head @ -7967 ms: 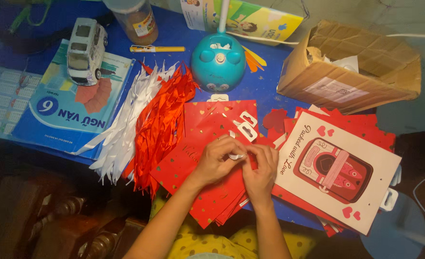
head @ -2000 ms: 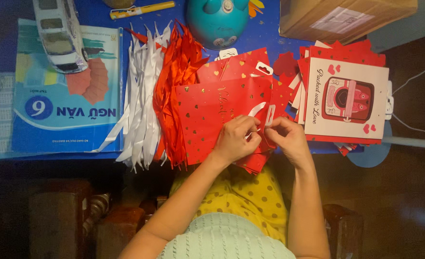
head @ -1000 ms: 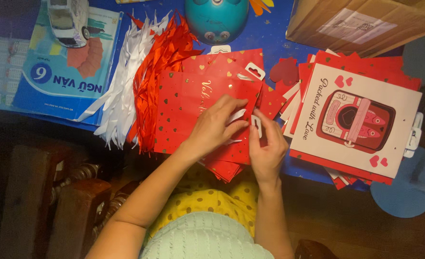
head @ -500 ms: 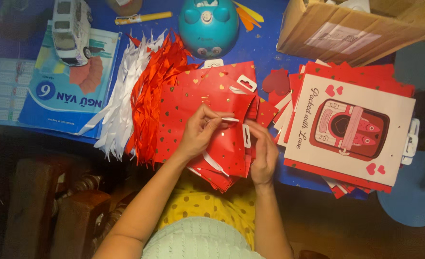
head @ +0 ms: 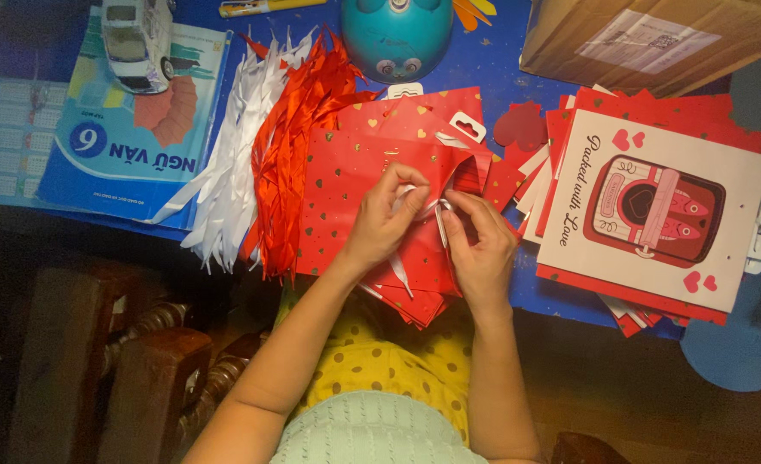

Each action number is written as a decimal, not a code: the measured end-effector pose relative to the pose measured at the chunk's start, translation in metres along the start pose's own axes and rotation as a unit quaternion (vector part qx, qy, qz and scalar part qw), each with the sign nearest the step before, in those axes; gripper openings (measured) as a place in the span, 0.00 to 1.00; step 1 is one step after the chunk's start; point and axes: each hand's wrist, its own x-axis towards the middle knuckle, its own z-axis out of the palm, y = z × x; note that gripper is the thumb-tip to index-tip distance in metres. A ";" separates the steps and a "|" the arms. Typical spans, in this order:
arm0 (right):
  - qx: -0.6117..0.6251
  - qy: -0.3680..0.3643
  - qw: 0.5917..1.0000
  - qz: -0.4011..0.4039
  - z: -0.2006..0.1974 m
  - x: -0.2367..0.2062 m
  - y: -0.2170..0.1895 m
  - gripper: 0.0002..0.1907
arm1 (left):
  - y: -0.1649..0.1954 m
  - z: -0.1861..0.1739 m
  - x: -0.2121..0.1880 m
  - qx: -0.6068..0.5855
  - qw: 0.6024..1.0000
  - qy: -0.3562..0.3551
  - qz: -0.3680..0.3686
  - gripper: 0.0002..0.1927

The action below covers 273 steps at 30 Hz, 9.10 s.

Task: The person assembles red Valentine's Day gift bags by threading red and white ribbons through the handle slots and tying them. They handle multiple flat bags, fold them into shape, and stack the finished bags on the table.

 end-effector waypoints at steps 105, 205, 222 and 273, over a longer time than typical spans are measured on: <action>0.545 -0.238 0.778 0.204 0.112 0.113 -0.040 0.35 | 0.071 -0.105 -0.078 0.499 0.819 0.277 0.054 0.10; -0.144 -0.045 0.988 0.017 -0.017 -0.062 -0.015 0.14 | 0.060 -0.017 -0.058 -0.432 0.862 -0.174 -0.199 0.09; -0.030 0.040 0.993 0.107 -0.024 -0.065 -0.008 0.17 | 0.071 0.015 -0.029 0.412 0.903 -0.008 0.122 0.24; -0.082 0.059 0.994 0.032 0.005 -0.049 -0.011 0.05 | 0.020 0.008 -0.042 0.134 0.985 0.016 0.109 0.11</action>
